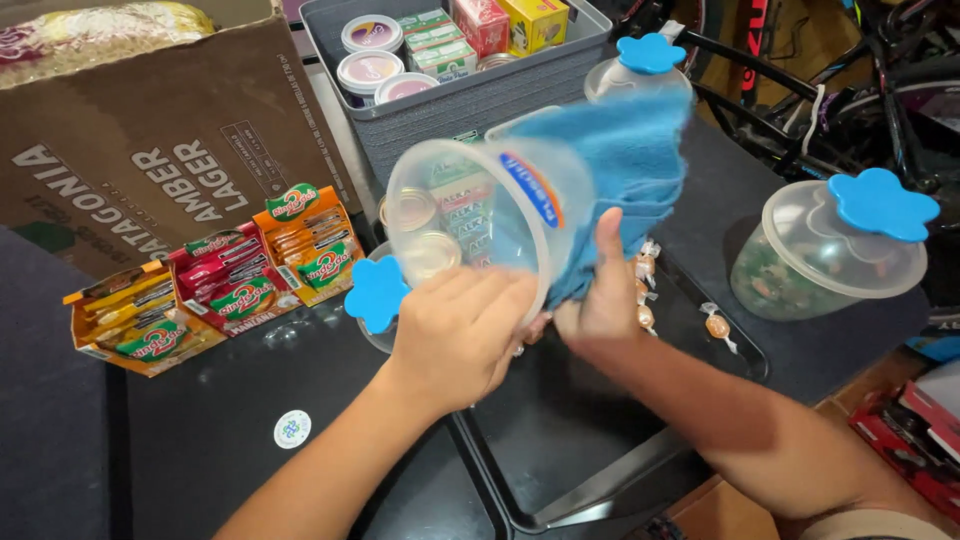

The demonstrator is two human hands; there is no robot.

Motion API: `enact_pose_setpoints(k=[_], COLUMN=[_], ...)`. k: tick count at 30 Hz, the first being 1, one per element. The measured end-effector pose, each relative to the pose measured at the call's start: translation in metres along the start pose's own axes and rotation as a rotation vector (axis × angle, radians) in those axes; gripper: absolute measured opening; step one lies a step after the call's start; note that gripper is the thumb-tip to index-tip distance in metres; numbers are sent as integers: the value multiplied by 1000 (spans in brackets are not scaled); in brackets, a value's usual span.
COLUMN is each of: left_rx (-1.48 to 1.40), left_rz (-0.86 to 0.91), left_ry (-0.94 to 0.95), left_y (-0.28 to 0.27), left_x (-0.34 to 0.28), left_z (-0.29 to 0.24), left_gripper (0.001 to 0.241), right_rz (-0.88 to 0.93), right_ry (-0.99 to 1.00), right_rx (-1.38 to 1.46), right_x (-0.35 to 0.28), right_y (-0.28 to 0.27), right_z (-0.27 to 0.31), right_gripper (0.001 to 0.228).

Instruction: The person is organizing orange-wrapped candies by picking them up from a tray and placing them into a clear plastic container, occasionally using a blue cloth to wipe the container and the surrounding area.

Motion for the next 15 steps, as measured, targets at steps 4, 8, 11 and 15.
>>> enact_pose_setpoints(k=[4, 8, 11, 15], left_rx=[-166, -482, -683, -1078], left_rz=[-45, -233, -420, -913], left_ry=[-27, -384, -574, -894], left_y=[-15, -22, -20, -15], left_x=[1, -11, -26, -57], left_z=[-9, 15, 32, 59], left_gripper=[26, 34, 37, 43], right_rz=[43, -11, -226, -81], right_ry=[-186, -447, -1186, -1174], right_rx=[-3, -233, -1272, -1588], right_x=[0, -21, -60, -64], right_y=[3, -26, -38, -41], right_z=[8, 25, 20, -29], right_gripper=[38, 31, 31, 41])
Point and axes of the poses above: each hand's wrist, its own x-axis towards the middle knuckle, its own y-axis out of the palm, z = x × y, the point moved 10 cm from there along x, towards the middle knuckle, and after that the axes turned 6 degrees about y, right-handed, at the moved point
